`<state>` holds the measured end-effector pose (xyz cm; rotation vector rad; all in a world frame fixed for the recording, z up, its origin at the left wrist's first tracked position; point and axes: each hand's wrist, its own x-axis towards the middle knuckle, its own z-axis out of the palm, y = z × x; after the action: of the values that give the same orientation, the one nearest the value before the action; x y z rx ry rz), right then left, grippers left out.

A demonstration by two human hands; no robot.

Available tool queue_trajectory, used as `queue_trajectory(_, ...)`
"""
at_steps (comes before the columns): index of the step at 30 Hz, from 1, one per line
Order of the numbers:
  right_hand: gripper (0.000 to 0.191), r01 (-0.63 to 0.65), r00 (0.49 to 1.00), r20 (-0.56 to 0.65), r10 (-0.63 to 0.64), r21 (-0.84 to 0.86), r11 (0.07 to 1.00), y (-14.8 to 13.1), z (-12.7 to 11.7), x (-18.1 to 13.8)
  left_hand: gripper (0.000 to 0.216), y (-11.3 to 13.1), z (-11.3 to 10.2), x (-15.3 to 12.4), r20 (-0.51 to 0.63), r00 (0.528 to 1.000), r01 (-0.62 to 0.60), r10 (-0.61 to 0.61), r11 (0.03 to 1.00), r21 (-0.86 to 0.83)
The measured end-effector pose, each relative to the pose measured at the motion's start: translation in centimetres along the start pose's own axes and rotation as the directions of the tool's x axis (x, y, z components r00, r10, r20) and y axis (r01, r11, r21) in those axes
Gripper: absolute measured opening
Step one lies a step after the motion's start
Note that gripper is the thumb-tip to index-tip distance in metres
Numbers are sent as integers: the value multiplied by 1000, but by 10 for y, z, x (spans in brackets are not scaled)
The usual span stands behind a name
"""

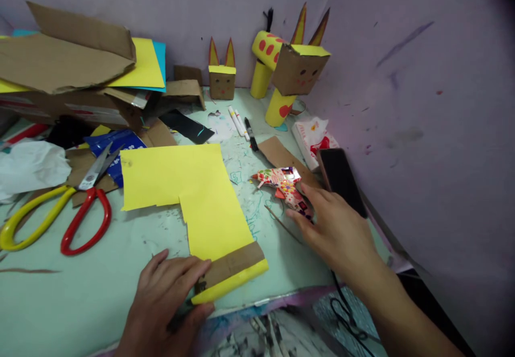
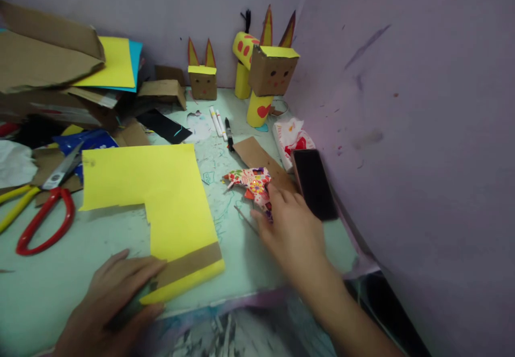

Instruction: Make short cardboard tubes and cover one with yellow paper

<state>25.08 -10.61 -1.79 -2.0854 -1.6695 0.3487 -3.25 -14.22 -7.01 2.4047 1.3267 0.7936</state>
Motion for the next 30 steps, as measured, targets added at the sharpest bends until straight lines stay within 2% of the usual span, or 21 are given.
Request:
queue_trajectory(1, 41, 90, 996, 3, -90, -12, 996, -1, -3, -10, 30, 0, 0, 0, 0, 1000, -2, 2, 1000, 1)
queue_trajectory(2, 43, 190, 981, 24, -191, 48, 981, -2, -5, -20, 29, 1, -1, 1, -1, 1000, -1, 1, 1000, -2)
queue_trajectory(4, 61, 320, 917, 166, -363, 235, 918, -2, -4, -36, 28, 2, -1, 1, 0, 1000, 6, -6, 1000, -22)
queue_trajectory(7, 78, 338, 815, 316, -486, 422, 841, -1, 8, -46, 28, 3, -2, 2, 0, 1000, 23, -23, 998, -50)
queue_trajectory(9, 77, 318, 800, 324, -505, 484, 815, 0, 18, -45, 27, 3, -2, 3, 0, 1000, 28, -28, 999, -46)
queue_trajectory(14, 52, 372, 792, 245, -558, 532, 761, -2, 32, -38, 28, 4, -6, 5, 19, 1000, 12, -12, 1000, 14)
queue_trajectory(16, 48, 382, 783, 241, -573, 542, 749, -2, 34, -38, 31, 4, -8, 6, 46, 999, -7, 5, 999, 34)
queue_trajectory(20, 64, 375, 758, 272, -592, 561, 738, 3, 35, -39, 39, 3, -11, 7, 104, 994, -44, 38, 997, 59)
queue_trajectory(22, 66, 389, 743, 276, -609, 563, 729, 5, 36, -40, 38, 3, -12, 8, 125, 991, -60, 50, 995, 79)
queue_trajectory(26, 51, 387, 766, 258, -589, 547, 742, 6, 36, -42, 34, 2, -11, 9, 134, 990, -66, 52, 992, 103)
queue_trajectory(30, 46, 379, 785, 251, -566, 528, 760, 4, 36, -41, 37, -1, -8, 9, 121, 992, -51, 40, 994, 92)
